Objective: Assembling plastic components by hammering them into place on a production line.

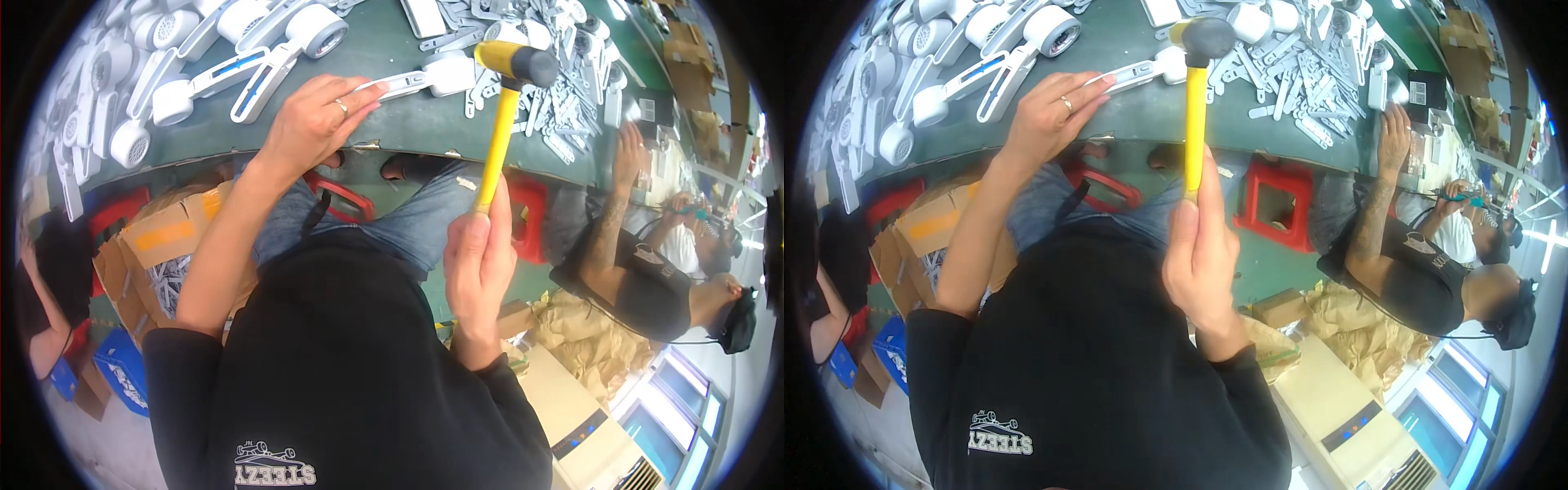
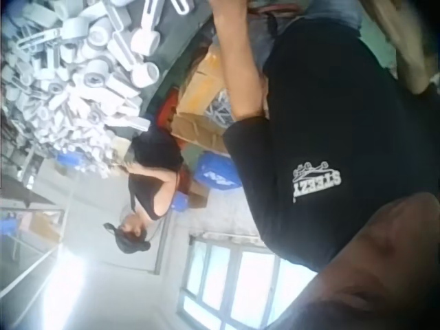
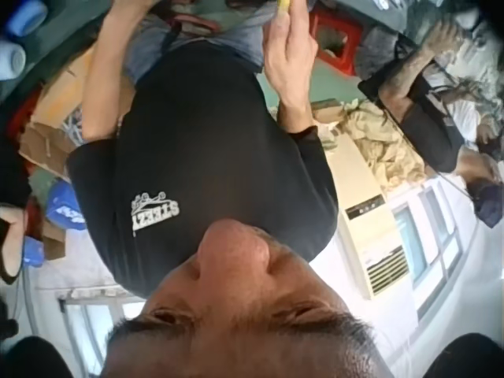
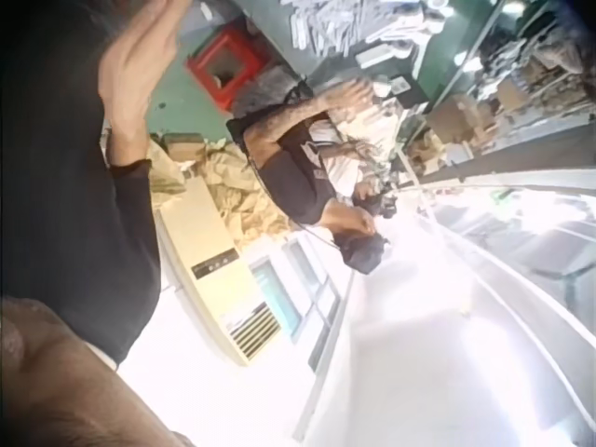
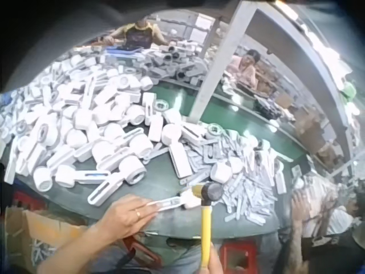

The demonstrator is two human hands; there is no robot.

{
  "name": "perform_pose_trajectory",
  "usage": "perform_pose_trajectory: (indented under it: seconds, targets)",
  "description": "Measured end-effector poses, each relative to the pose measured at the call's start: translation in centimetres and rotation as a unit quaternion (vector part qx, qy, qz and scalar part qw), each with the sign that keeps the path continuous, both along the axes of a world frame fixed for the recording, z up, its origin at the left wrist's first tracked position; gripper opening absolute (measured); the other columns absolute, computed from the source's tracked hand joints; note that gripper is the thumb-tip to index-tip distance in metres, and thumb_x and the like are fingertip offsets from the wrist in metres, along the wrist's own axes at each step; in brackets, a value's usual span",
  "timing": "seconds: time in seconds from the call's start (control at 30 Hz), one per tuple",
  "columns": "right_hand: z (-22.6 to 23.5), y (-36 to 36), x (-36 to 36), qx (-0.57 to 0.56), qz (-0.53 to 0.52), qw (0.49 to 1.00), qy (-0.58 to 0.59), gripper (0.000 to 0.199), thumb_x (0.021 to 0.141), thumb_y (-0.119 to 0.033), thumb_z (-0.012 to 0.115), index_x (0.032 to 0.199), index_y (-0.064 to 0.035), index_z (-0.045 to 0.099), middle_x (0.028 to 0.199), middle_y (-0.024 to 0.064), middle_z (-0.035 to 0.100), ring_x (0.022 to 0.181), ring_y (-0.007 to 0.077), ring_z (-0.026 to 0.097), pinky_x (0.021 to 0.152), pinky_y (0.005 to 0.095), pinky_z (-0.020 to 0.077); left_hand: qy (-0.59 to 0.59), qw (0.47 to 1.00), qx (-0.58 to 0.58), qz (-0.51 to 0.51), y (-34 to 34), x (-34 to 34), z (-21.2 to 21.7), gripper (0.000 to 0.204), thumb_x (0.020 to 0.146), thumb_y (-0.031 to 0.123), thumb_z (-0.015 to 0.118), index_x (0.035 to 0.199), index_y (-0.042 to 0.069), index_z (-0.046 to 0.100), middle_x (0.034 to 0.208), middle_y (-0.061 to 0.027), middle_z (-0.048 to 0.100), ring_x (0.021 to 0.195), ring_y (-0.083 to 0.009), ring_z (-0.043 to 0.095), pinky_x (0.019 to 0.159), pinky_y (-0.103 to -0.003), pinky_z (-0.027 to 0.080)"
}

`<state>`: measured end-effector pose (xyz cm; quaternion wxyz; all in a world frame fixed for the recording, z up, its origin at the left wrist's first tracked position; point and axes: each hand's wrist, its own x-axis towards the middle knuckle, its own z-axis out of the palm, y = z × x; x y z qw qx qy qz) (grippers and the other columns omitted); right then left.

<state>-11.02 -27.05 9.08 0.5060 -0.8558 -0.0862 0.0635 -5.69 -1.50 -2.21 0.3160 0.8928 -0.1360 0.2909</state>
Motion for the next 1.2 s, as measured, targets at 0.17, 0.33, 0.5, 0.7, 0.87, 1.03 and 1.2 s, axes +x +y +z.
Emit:
perform_pose_trajectory:
  seconds: [0.17,0.33,0.5,0.7,0.87,1.03,1.2]
  targets:
    - [-2.2,1.0,1.7,-0.164,0.052,0.981,0.09,0.051,0.112,-0.012,0.048,0.163,-0.0104,0.04,0.108,0.0306,0.073,0.094,0.0511,0.073,0.075,0.045,0.058,0.005,1.0,-0.004,-0.003,-0.1,0.1,0.2,0.032,0.09,0.008,0.081,0.122,0.009,0.079,0.113,-0.0089,0.078,0.096,-0.027,0.072,0.084,-0.037,0.059]
    - [-2.3,0.1,1.1,-0.121,0.012,0.991,0.057,0.051,0.113,-0.015,0.047,0.163,-0.0085,0.039,0.095,0.0301,0.071,0.077,0.0477,0.072,0.067,0.0451,0.0552,0.008,1.0,-0.002,0.002,-0.3,0.1,0.2,0.032,0.09,0.008,0.081,0.122,0.009,0.079,0.112,-0.0091,0.078,0.096,-0.0272,0.072,0.084,-0.037,0.059]
    - [-1.5,-0.6,1.3,-0.114,0.041,0.992,0.038,0.052,0.113,-0.02,0.046,0.164,-0.0133,0.039,0.097,0.0325,0.071,0.086,0.0524,0.072,0.07,0.0512,0.0562,0.005,1.0,-0.005,0.0,-0.3,0.0,0.2,0.031,0.09,0.008,0.081,0.121,0.01,0.08,0.111,-0.009,0.078,0.096,-0.0271,0.072,0.084,-0.037,0.059]
    - [0.3,0.1,1.9,-0.145,0.03,0.986,0.071,0.052,0.112,-0.015,0.048,0.164,-0.0118,0.039,0.098,0.0306,0.071,0.081,0.0516,0.072,0.069,0.0493,0.057,0.005,1.0,-0.013,0.0,-0.1,-0.1,0.0,0.032,0.09,0.008,0.081,0.122,0.01,0.08,0.112,-0.0097,0.078,0.095,-0.0277,0.072,0.083,-0.037,0.059]
    - [-1.5,0.8,2.7,-0.205,0.047,0.972,0.108,0.049,0.115,-0.025,0.044,0.162,-0.0112,0.041,0.104,0.0316,0.072,0.087,0.0511,0.072,0.072,0.0536,0.0559,0.012,1.0,-0.029,0.005,-0.2,-0.1,0.3,0.032,0.09,0.008,0.081,0.122,0.01,0.079,0.112,-0.0102,0.077,0.096,-0.0284,0.072,0.084,-0.038,0.059]
    - [2.0,-0.8,1.9,-0.098,0.041,0.994,0.025,0.052,0.113,-0.016,0.045,0.164,-0.0088,0.04,0.118,0.025,0.074,0.081,0.0343,0.075,0.075,0.0376,0.0563,0.04,0.997,-0.065,-0.001,-0.1,0.1,-0.1,0.033,0.093,0.008,0.079,0.126,0.011,0.078,0.115,-0.0099,0.078,0.103,-0.0292,0.072,0.093,-0.037,0.057]
    - [3.5,-0.9,0.5,-0.045,0.082,0.995,-0.03,0.051,0.11,-0.008,0.049,0.16,0.0008,0.045,0.116,0.0225,0.075,0.078,0.0233,0.073,0.075,0.0329,0.0558,0.147,0.965,-0.208,0.055,-1.1,-0.3,0.3,0.07,0.092,0.009,0.081,0.155,0.011,0.052,0.118,-0.0088,0.079,0.111,-0.0286,0.073,0.101,-0.039,0.054]
